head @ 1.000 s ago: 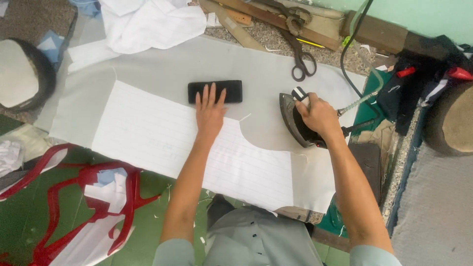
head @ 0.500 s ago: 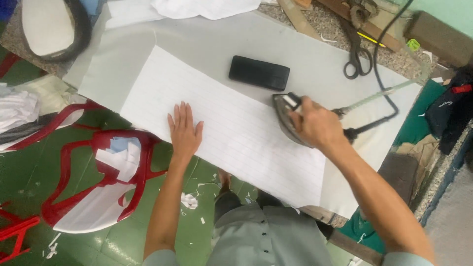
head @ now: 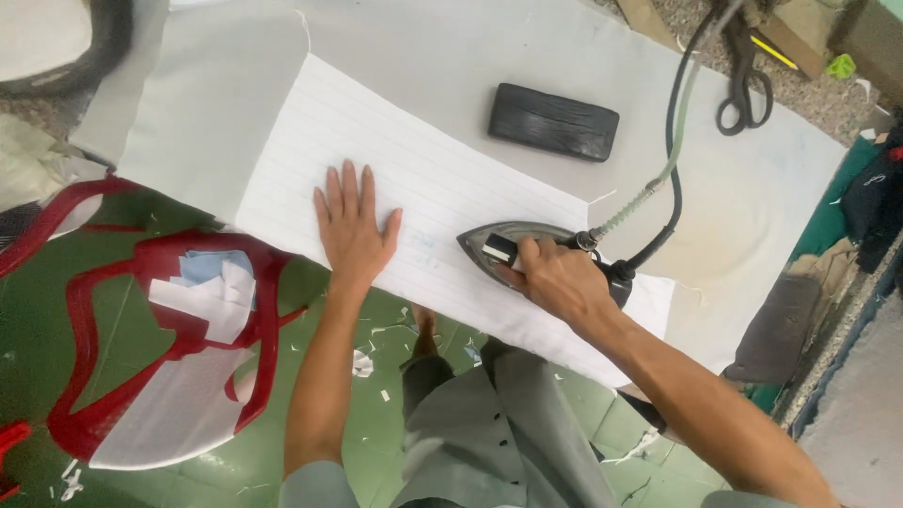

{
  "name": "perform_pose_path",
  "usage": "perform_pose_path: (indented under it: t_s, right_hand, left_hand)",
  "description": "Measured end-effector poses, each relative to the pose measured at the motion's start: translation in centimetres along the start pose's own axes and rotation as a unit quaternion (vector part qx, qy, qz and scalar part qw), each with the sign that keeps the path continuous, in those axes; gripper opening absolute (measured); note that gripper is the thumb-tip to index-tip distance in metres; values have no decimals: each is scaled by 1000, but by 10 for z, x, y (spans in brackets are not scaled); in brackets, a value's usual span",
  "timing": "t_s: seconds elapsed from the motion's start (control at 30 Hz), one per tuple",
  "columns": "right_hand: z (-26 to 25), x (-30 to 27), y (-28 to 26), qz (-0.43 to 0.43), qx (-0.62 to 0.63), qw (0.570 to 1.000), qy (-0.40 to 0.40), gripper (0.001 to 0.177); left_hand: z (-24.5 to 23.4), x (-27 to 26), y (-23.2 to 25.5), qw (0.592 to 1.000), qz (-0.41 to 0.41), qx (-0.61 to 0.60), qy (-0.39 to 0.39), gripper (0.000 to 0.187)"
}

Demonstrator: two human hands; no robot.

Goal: The person irons a white fabric piece on a worktable using a steam iron and a black pressing block, then trims the edges with scissors. The person repeats the ironing and trimming process on the same fabric piece multiple times.

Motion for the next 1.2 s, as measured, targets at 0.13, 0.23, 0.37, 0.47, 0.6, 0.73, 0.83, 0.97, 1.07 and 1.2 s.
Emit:
perform_pose_path:
  t_s: [0.13,0.23,0.37,0.47,0.6,0.73,0.83,0.97,1.07,1.2]
  right_hand:
    - [-9,18,-10,-11,-10,1000,19,46]
    - [-9,19,-7,-2,11,1000,10,46]
    - [3,10,4,52,96,989,-96,50]
    - [-7,-10,15,79,115,986,-96,45]
    - [-5,-41,35,102,118,979,-130,44]
    - [-9,-62,53,132,107,973,-158,45]
    - [-10,-75,61,139,111,970,-165,44]
    - [-5,-92,72,151,115,970,-151,44]
    - [-8,-106,79,173,125,967,-140,45]
    - [-5,-123,93,217,141,956,-135,44]
  left_hand:
    - [-1,-1,-1,1000,-3,-1,-8,74]
    - [-3,0,4,1000,-11,0,-22,75]
    - [-16,4,39,999,-14,-29,-21,75]
    - [6,5,56,1000,17,-11,-12,78]
    - [4,3,58,1000,13,-4,-25,79]
    - [3,6,61,999,15,22,-20,78]
    - [5,6,61,999,10,32,-29,80]
    - [7,8,61,999,-2,32,-35,81]
    - [10,6,60,998,18,50,-16,82]
    - [6,2,65,998,29,51,-21,81]
Point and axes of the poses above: each hand's wrist, its own x-axis towards the middle knuckle, its own z-axis out of the palm, y = z × x, the point moved 3 cm from there along x, towards the middle knuckle, and after that the axes turned 1 degree about x, right-handed, at the moved point
